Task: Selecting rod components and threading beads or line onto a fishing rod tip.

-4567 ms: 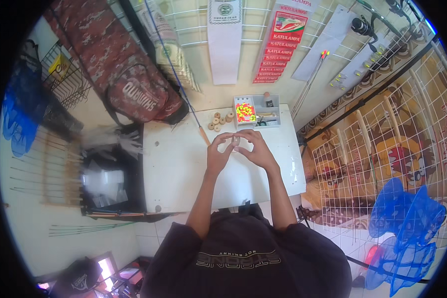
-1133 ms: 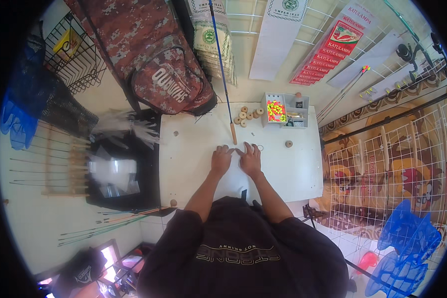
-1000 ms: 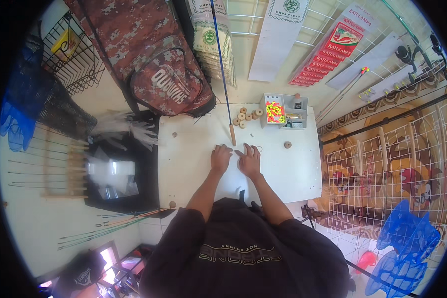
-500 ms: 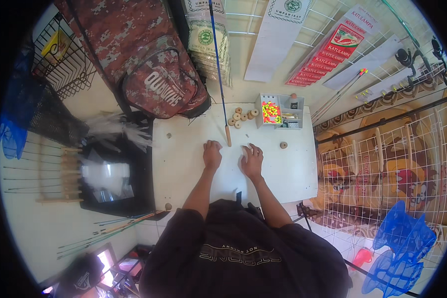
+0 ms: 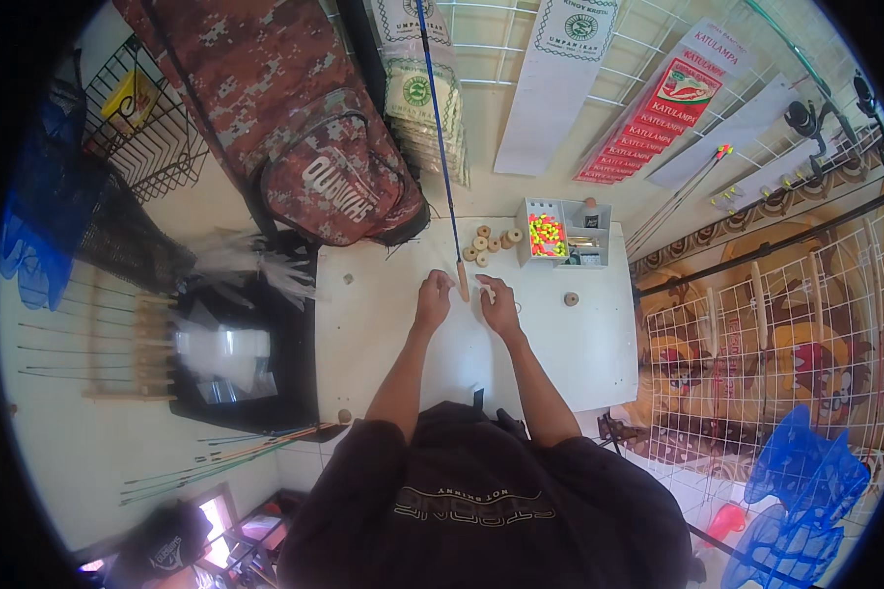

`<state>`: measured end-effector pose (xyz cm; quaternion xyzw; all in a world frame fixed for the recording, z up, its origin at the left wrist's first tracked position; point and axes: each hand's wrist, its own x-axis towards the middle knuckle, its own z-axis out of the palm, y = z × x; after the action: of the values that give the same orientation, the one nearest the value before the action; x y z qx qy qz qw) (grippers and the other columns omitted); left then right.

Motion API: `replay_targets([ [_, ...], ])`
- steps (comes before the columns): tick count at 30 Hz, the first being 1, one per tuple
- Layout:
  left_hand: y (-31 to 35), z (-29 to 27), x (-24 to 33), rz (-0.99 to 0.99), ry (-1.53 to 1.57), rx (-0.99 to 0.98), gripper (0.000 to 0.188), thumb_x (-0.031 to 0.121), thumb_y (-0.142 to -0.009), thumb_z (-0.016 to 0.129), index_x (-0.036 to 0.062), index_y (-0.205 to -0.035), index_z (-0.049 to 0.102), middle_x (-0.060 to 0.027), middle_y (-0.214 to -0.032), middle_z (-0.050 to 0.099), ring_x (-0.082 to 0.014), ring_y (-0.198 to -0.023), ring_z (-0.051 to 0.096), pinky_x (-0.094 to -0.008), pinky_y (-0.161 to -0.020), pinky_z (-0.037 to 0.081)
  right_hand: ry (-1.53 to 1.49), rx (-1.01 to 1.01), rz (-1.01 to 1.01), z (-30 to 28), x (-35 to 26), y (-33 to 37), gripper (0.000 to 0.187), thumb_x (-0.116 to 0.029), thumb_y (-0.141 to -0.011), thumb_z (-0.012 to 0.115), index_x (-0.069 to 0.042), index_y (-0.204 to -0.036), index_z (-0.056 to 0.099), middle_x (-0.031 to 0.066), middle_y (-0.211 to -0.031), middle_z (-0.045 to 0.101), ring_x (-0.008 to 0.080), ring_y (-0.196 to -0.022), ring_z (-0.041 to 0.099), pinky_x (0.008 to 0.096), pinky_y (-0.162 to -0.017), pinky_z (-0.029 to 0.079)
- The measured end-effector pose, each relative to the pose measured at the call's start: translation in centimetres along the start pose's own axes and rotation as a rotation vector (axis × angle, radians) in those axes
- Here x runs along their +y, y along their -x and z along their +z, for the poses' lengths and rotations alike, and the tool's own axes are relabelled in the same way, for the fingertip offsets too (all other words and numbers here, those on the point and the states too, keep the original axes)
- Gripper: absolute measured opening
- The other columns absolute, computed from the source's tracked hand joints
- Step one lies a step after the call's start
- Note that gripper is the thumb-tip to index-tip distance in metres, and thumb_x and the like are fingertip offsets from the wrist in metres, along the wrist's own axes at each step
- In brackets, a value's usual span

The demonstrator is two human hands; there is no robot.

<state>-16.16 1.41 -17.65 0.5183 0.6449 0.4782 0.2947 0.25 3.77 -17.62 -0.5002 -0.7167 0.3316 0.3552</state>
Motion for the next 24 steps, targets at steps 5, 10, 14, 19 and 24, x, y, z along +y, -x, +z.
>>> replay_targets([
  [5,-1.1,0.1,1.4,-0.062,0.138,-0.001,0.007,-0.002,-0.083,0.059,-0.0004,-0.089,0.059,-0.0103,-0.092,0.064,-0.0208,-0.074,0.062,-0.0313,-0.065,0.048,-0.176,0.025,0.102,0.4,0.0,-1.5,0.023,-0.010,-0.086,0.058,-0.007,-0.107,0.066,0.0173,-0.095,0.067,0.0303,-0.084,0.063,0.0376,-0.076,0.050],
  [10,-2.1,0.0,1.8,-0.004,0.028,-0.055,0.028,-0.005,-0.080,0.063,0.0044,-0.106,0.057,-0.0049,-0.082,0.069,-0.0075,-0.061,0.056,-0.0220,-0.055,0.043,-0.212,0.001,0.161,0.2,-0.2,-2.3,0.023,-0.016,-0.086,0.062,-0.006,-0.106,0.068,0.0169,-0.093,0.068,0.0241,-0.084,0.065,0.0339,-0.076,0.050],
  [14,-2.7,-0.7,2.7,-0.052,0.107,-0.072,0.029,-0.003,-0.081,0.064,0.0047,-0.107,0.056,-0.0042,-0.082,0.070,-0.0062,-0.059,0.054,-0.0224,-0.053,0.043,-0.319,-0.059,0.259,-0.9,-2.6,-3.2,0.026,-0.019,-0.086,0.064,-0.006,-0.108,0.068,0.0139,-0.093,0.069,0.0201,-0.088,0.064,0.0337,-0.078,0.050],
  [19,-3.5,-1.0,2.9,0.048,0.034,-0.081,0.030,-0.002,-0.081,0.065,0.0053,-0.109,0.056,-0.0049,-0.083,0.070,-0.0067,-0.060,0.056,-0.0228,-0.053,0.043,-0.418,-0.119,0.284,-1.8,-4.1,-4.1,0.028,-0.020,-0.085,0.066,-0.003,-0.107,0.068,0.0112,-0.091,0.069,0.0157,-0.083,0.064,0.0296,-0.078,0.048],
  [24,-3.8,-1.3,3.5,0.066,-0.012,-0.108,0.031,-0.001,-0.081,0.065,0.0054,-0.110,0.056,-0.0075,-0.082,0.070,-0.0078,-0.067,0.061,-0.0238,-0.055,0.045,-0.385,-0.048,0.248,-1.7,-4.2,-3.9,0.024,-0.024,-0.086,0.067,-0.007,-0.103,0.071,0.0088,-0.092,0.069,0.0139,-0.084,0.063,0.0263,-0.072,0.046],
])
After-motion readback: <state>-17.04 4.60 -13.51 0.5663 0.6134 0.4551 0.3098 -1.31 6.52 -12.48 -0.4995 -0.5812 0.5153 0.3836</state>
